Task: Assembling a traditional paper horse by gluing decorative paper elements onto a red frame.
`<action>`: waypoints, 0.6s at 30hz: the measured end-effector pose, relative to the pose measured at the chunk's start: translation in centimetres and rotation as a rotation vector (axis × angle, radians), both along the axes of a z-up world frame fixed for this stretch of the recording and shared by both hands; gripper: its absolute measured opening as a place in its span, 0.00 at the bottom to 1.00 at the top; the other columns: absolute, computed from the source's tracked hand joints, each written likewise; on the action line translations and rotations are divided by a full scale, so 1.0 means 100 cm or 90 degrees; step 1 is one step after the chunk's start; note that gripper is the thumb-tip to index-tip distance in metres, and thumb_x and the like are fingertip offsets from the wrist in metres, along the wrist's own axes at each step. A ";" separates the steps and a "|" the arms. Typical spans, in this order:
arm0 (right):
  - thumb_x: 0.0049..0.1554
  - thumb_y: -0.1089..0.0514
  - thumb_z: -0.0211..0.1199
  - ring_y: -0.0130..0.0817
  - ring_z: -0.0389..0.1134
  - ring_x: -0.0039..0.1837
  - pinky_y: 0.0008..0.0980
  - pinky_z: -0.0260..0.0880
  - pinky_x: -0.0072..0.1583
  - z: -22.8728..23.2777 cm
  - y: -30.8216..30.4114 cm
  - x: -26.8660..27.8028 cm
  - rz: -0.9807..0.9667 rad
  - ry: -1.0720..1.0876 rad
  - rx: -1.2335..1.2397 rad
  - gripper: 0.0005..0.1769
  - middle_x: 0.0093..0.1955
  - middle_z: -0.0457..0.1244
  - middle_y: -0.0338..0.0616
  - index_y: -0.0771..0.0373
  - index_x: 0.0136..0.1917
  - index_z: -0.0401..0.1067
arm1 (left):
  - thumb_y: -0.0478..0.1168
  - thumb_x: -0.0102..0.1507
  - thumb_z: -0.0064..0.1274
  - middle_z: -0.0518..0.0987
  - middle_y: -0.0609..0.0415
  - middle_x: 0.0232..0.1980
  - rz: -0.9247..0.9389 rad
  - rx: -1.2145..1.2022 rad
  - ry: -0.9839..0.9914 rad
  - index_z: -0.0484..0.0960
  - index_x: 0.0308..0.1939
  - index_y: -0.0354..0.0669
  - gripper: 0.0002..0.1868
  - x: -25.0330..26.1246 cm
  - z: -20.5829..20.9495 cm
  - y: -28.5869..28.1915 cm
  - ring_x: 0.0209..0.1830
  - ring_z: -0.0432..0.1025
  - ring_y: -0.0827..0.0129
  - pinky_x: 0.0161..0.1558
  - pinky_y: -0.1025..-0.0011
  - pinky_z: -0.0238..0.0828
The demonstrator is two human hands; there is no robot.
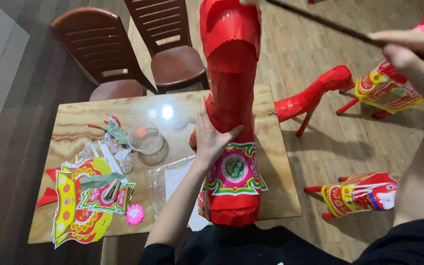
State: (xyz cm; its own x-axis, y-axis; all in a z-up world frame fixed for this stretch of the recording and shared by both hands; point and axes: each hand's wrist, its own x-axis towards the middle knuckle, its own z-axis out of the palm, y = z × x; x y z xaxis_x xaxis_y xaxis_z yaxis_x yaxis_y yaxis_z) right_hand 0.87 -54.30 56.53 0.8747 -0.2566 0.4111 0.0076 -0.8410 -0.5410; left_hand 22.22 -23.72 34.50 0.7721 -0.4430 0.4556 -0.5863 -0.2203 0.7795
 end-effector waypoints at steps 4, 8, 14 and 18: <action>0.68 0.64 0.59 0.24 0.59 0.38 0.27 0.58 0.41 -0.004 0.014 0.014 -0.127 0.022 -0.011 0.15 0.35 0.62 0.46 0.64 0.66 0.78 | 0.51 0.49 0.75 0.62 0.33 0.75 -0.005 -0.017 0.005 0.44 0.79 0.31 0.68 -0.001 -0.003 0.002 0.75 0.59 0.42 0.73 0.53 0.57; 0.63 0.65 0.59 0.20 0.64 0.40 0.25 0.64 0.43 -0.036 -0.024 0.003 -0.056 0.114 0.074 0.15 0.39 0.67 0.44 0.65 0.62 0.77 | 0.51 0.49 0.75 0.62 0.34 0.75 -0.004 -0.006 0.013 0.44 0.79 0.32 0.67 -0.003 -0.002 0.003 0.75 0.60 0.43 0.73 0.53 0.57; 0.57 0.69 0.57 0.27 0.74 0.50 0.31 0.72 0.58 -0.042 -0.071 -0.002 0.094 0.221 -0.045 0.21 0.48 0.73 0.44 0.65 0.62 0.78 | 0.52 0.50 0.75 0.62 0.34 0.75 0.014 0.006 0.011 0.44 0.79 0.32 0.67 -0.005 -0.001 0.003 0.75 0.59 0.43 0.73 0.53 0.57; 0.68 0.67 0.51 0.27 0.68 0.46 0.29 0.70 0.56 -0.026 -0.031 0.017 -0.025 0.104 0.045 0.18 0.42 0.65 0.48 0.63 0.67 0.74 | 0.52 0.52 0.75 0.64 0.35 0.73 0.018 0.009 0.011 0.45 0.79 0.33 0.66 -0.005 -0.003 0.003 0.73 0.61 0.43 0.72 0.53 0.58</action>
